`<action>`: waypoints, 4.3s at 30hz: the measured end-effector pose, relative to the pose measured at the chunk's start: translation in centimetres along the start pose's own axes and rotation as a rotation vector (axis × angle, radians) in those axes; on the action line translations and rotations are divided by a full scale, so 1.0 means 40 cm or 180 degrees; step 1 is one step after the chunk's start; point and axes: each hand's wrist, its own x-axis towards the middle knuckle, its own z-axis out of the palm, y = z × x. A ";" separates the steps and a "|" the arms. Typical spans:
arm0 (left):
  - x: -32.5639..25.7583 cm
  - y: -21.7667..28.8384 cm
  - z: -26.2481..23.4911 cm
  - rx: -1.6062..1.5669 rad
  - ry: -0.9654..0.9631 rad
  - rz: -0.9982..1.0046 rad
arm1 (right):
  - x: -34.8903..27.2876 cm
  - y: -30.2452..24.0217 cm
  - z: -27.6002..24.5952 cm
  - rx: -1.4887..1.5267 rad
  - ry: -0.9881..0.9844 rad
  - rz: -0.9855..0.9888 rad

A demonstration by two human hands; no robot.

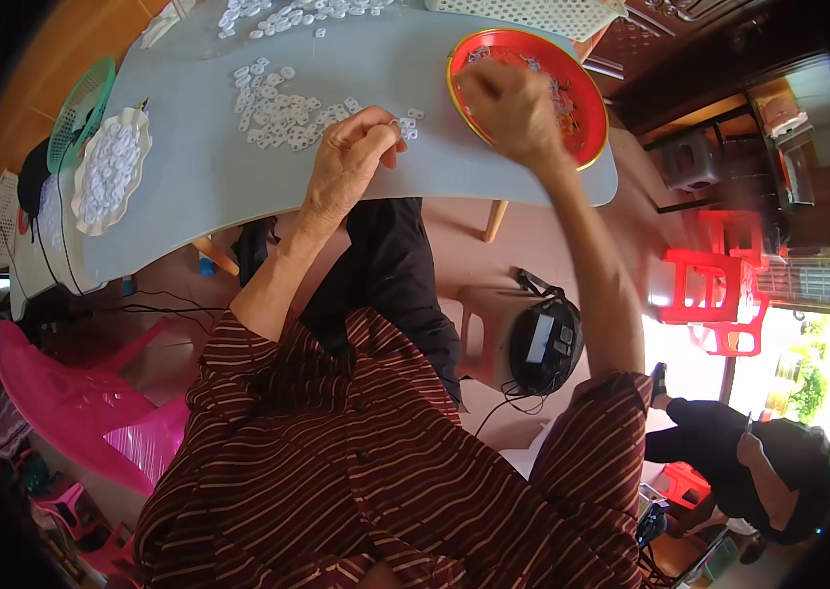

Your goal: Assembling small white plastic components by hand.

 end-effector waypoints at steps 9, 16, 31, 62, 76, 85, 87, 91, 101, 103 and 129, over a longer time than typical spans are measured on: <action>-0.004 -0.023 -0.008 0.0659 -0.0009 0.0222 | 0.056 0.130 -0.059 -0.0679 -0.0680 0.0338; -0.013 -0.008 0.001 0.0691 -0.0058 0.0206 | 0.103 0.126 -0.008 -0.1436 -0.1104 0.0537; -0.006 -0.041 -0.021 0.0114 -0.0214 0.0348 | -0.014 -0.089 0.011 0.0611 -0.0280 0.0908; -0.010 -0.038 -0.017 0.0327 -0.0290 0.0396 | -0.115 -0.104 0.128 0.2931 0.0202 0.1893; -0.015 -0.022 -0.014 0.0295 -0.0465 0.0135 | -0.114 -0.071 0.113 0.2811 -0.0273 0.1482; -0.015 -0.039 -0.002 0.0249 -0.0299 0.0403 | -0.115 -0.117 0.126 0.2291 0.0046 0.1506; -0.017 -0.033 -0.001 0.0301 -0.0204 0.0462 | -0.116 -0.125 0.130 0.2115 0.0202 0.1546; -0.018 -0.030 -0.003 0.0356 -0.0154 0.0402 | -0.109 -0.125 0.126 0.2114 0.0157 0.1579; -0.018 -0.040 -0.013 0.0299 -0.0121 0.0547 | -0.108 -0.118 0.128 0.2323 0.0076 0.1534; -0.018 -0.030 -0.009 0.0336 -0.0122 0.0528 | -0.116 -0.116 0.134 0.2293 0.0189 0.1543; -0.020 -0.031 -0.007 0.0143 -0.0155 0.0379 | -0.121 -0.137 0.144 0.2229 0.0422 0.1625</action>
